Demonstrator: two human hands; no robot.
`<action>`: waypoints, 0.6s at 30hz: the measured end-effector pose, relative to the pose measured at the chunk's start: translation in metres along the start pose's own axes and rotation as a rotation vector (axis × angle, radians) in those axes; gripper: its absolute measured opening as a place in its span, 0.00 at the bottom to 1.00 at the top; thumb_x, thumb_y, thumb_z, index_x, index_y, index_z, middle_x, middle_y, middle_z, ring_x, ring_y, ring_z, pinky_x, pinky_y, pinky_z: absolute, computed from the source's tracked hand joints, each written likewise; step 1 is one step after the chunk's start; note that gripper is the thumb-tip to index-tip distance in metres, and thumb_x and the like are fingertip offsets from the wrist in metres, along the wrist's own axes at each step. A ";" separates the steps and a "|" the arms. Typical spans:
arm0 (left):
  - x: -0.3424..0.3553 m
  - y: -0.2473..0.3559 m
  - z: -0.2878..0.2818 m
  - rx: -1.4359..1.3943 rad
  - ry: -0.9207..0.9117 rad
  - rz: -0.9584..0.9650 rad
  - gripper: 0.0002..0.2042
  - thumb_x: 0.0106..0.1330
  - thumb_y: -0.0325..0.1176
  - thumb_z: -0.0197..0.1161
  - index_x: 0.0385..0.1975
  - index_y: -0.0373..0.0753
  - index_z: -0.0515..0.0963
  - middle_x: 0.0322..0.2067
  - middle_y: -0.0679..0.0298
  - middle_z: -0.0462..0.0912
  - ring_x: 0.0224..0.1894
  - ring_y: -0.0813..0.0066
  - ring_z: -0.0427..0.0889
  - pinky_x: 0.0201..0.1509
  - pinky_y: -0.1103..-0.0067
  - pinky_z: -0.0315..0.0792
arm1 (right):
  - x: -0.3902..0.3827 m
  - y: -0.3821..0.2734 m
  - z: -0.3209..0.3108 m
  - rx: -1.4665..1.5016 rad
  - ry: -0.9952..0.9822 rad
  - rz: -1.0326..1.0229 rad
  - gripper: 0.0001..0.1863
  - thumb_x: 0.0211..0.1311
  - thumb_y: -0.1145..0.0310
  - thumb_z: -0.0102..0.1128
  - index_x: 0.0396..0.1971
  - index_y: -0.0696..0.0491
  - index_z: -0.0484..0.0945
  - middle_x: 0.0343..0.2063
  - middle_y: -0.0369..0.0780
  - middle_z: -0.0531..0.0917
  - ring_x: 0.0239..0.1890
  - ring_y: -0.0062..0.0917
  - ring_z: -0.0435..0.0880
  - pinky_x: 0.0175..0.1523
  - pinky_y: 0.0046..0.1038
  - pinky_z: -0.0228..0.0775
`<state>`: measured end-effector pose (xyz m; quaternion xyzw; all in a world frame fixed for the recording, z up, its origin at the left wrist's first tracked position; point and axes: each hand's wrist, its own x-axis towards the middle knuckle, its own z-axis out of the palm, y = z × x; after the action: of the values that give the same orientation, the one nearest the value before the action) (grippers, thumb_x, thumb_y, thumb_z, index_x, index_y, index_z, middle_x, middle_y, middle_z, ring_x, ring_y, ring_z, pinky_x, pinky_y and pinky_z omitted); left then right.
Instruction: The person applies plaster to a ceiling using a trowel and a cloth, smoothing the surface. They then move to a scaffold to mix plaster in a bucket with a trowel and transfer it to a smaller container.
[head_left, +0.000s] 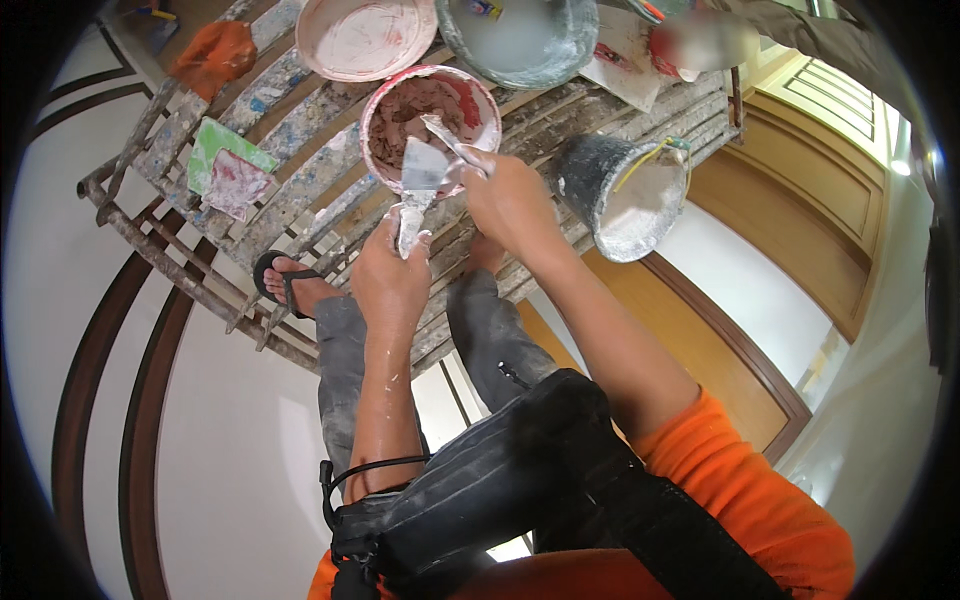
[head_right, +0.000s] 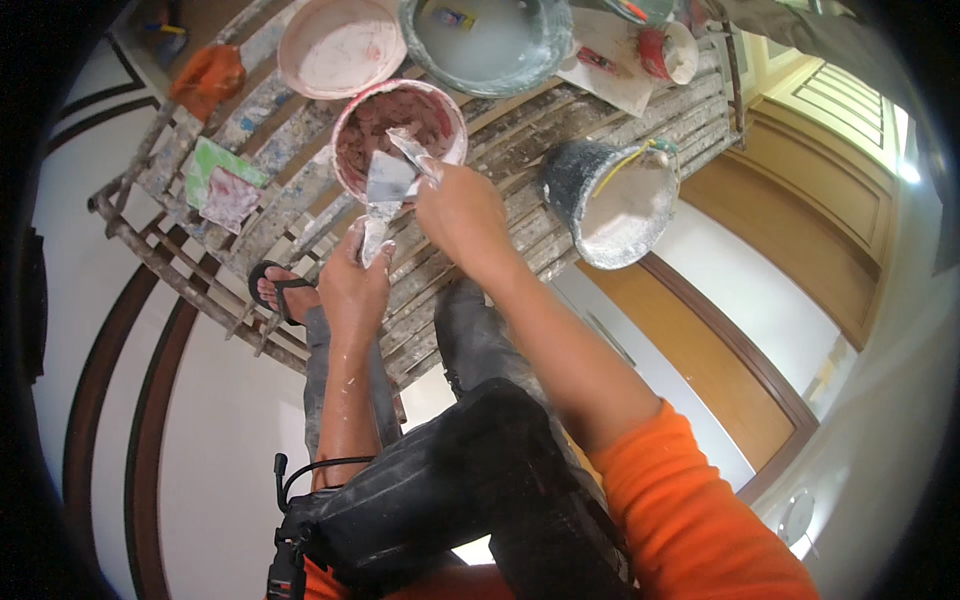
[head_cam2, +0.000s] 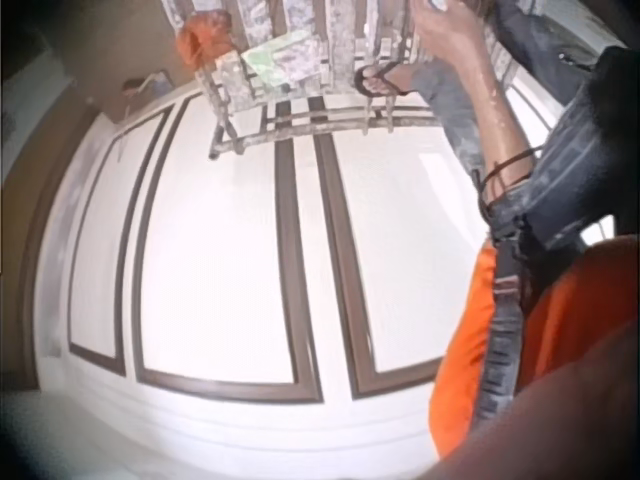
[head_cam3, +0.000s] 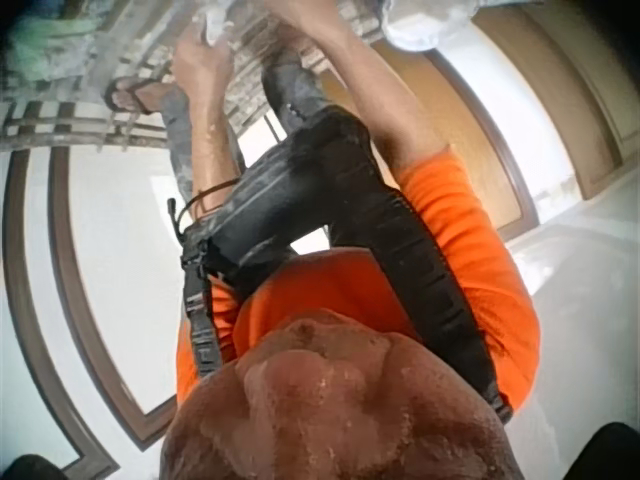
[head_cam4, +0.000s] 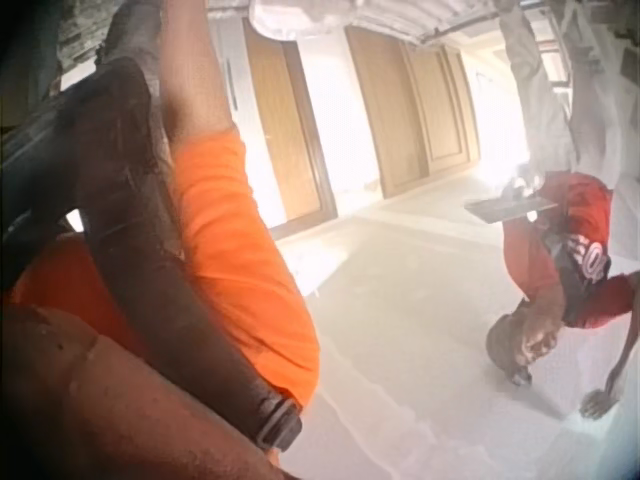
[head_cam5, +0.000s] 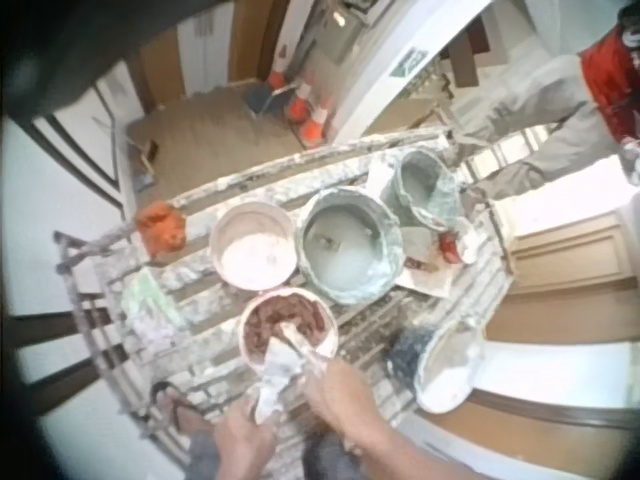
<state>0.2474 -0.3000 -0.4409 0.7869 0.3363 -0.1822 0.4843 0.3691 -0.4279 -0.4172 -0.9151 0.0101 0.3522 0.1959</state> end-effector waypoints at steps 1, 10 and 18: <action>0.000 -0.004 0.000 -0.011 0.018 -0.022 0.19 0.62 0.35 0.67 0.51 0.33 0.80 0.41 0.45 0.85 0.44 0.43 0.84 0.50 0.60 0.75 | -0.019 -0.012 -0.006 0.012 0.015 -0.013 0.17 0.64 0.62 0.55 0.44 0.56 0.84 0.30 0.57 0.84 0.36 0.55 0.84 0.45 0.50 0.76; 0.003 -0.009 0.004 0.004 0.163 0.111 0.18 0.61 0.30 0.65 0.51 0.32 0.79 0.41 0.46 0.83 0.44 0.43 0.82 0.49 0.60 0.74 | -0.063 -0.030 0.007 0.058 -0.111 -0.026 0.18 0.66 0.64 0.54 0.51 0.52 0.84 0.31 0.57 0.84 0.36 0.55 0.83 0.44 0.47 0.76; -0.011 0.002 0.013 -0.047 0.098 0.112 0.16 0.61 0.30 0.66 0.48 0.33 0.80 0.41 0.48 0.82 0.44 0.44 0.81 0.48 0.61 0.74 | -0.033 -0.009 0.014 0.097 -0.049 0.018 0.20 0.67 0.63 0.50 0.54 0.52 0.82 0.33 0.58 0.85 0.39 0.56 0.84 0.48 0.49 0.76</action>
<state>0.2416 -0.3161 -0.4389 0.8008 0.3192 -0.1080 0.4952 0.3367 -0.4187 -0.4017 -0.8956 0.0308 0.3752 0.2370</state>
